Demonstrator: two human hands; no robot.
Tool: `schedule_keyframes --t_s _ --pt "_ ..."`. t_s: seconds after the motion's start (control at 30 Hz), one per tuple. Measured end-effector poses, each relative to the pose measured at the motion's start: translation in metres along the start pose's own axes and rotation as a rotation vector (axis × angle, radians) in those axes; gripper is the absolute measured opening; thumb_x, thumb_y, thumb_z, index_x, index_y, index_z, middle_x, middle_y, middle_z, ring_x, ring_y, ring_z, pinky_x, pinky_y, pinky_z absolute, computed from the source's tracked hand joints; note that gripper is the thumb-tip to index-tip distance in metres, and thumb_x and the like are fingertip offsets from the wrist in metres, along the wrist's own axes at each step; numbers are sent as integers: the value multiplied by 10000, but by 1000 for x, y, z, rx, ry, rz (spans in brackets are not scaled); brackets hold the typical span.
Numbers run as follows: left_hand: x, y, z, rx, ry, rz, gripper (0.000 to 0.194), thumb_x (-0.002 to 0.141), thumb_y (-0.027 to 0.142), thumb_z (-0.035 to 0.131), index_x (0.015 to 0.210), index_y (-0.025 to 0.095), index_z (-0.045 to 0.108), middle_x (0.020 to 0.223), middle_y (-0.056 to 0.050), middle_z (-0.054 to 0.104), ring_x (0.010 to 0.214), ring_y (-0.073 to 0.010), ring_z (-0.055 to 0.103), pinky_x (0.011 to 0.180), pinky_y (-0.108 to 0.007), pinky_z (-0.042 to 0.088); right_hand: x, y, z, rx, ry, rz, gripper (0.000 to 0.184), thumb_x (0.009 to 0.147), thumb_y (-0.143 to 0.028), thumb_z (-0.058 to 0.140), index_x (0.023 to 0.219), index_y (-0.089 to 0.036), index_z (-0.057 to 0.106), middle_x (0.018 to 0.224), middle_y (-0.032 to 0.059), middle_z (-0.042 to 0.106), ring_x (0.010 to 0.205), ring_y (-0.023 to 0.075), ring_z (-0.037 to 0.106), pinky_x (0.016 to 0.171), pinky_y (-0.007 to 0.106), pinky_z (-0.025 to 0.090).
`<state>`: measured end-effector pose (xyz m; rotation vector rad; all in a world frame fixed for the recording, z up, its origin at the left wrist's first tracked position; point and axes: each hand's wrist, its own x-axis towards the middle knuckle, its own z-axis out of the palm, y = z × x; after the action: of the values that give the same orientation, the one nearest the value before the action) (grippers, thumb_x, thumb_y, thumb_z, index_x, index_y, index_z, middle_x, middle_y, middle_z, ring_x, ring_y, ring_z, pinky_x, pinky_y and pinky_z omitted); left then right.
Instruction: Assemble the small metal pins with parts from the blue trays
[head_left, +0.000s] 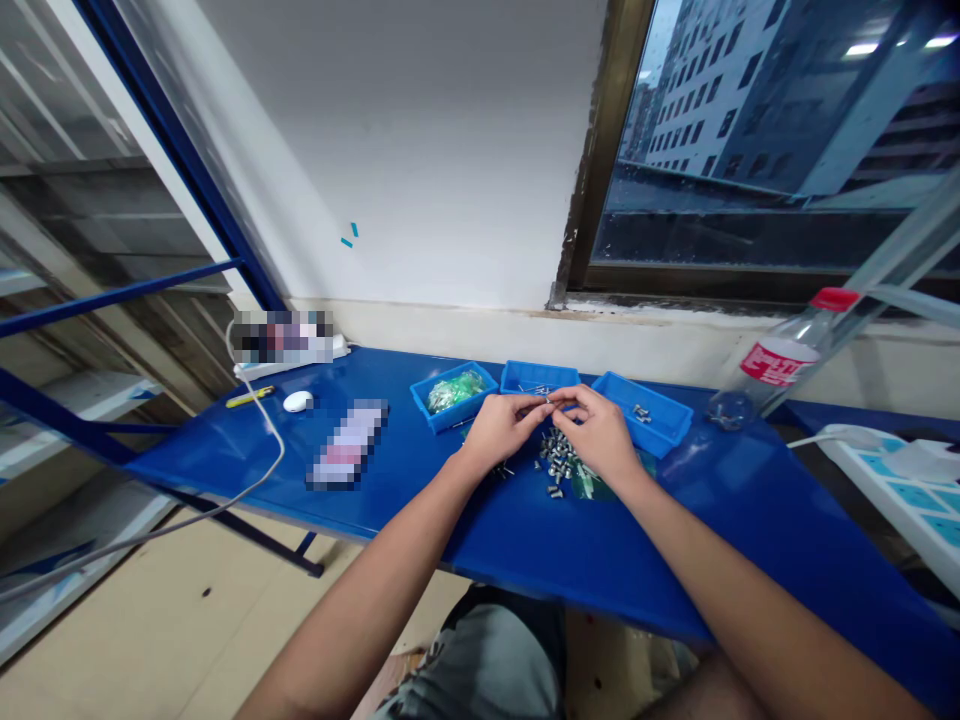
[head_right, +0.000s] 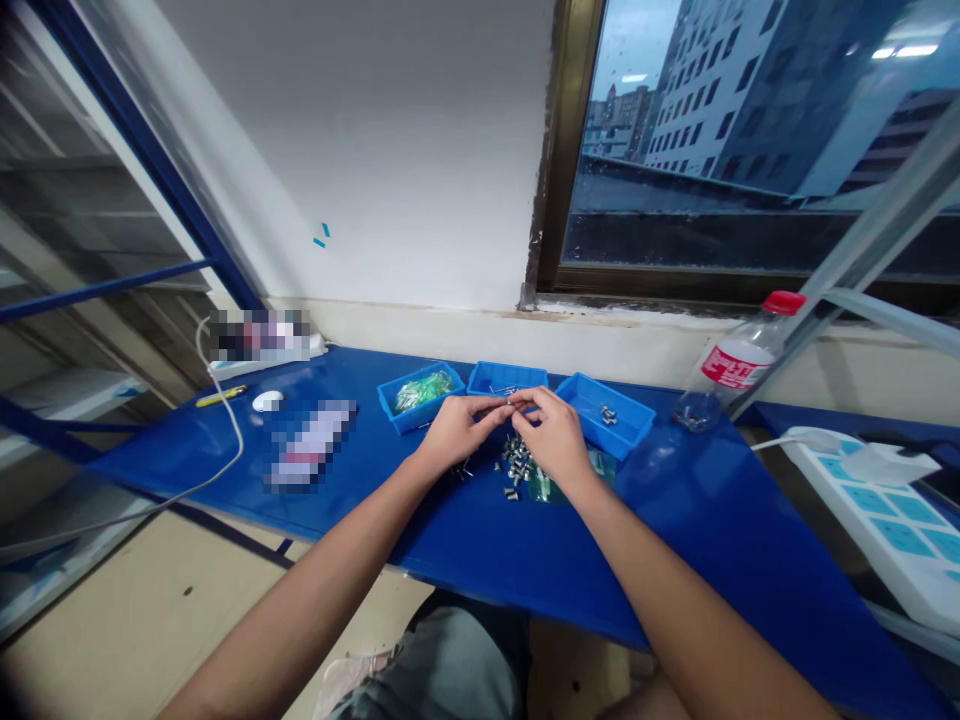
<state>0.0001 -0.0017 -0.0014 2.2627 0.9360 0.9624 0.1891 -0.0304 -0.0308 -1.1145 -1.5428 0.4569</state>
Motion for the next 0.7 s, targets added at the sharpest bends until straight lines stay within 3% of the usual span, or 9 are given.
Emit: schedule_keyframes --t_s 0.27,0.47,0.7 --pt "0 -7 4 -4 39 -44 295 984 296 632 1189 187 814 1127 -72 819 945 -245 791 851 -299 582 -2 2 4 125 -29 99 229 927 -405 684 1042 -219 755 1077 93 766 945 243 751 816 388 666" --pt "0 -8 5 -23 35 -36 279 982 318 642 1147 181 820 1084 -61 829 916 -237 795 823 -299 592 -2 -6 1 32 -47 40 252 951 -458 660 924 -224 749 1003 88 760 880 236 739 773 371 654" --pt "1 -13 6 2 12 -14 262 938 209 677 1156 196 821 1109 -64 824 945 -229 794 867 -310 614 -2 5 4 57 -7 146 230 879 -422 737 971 -214 710 939 76 770 887 242 754 764 364 642"
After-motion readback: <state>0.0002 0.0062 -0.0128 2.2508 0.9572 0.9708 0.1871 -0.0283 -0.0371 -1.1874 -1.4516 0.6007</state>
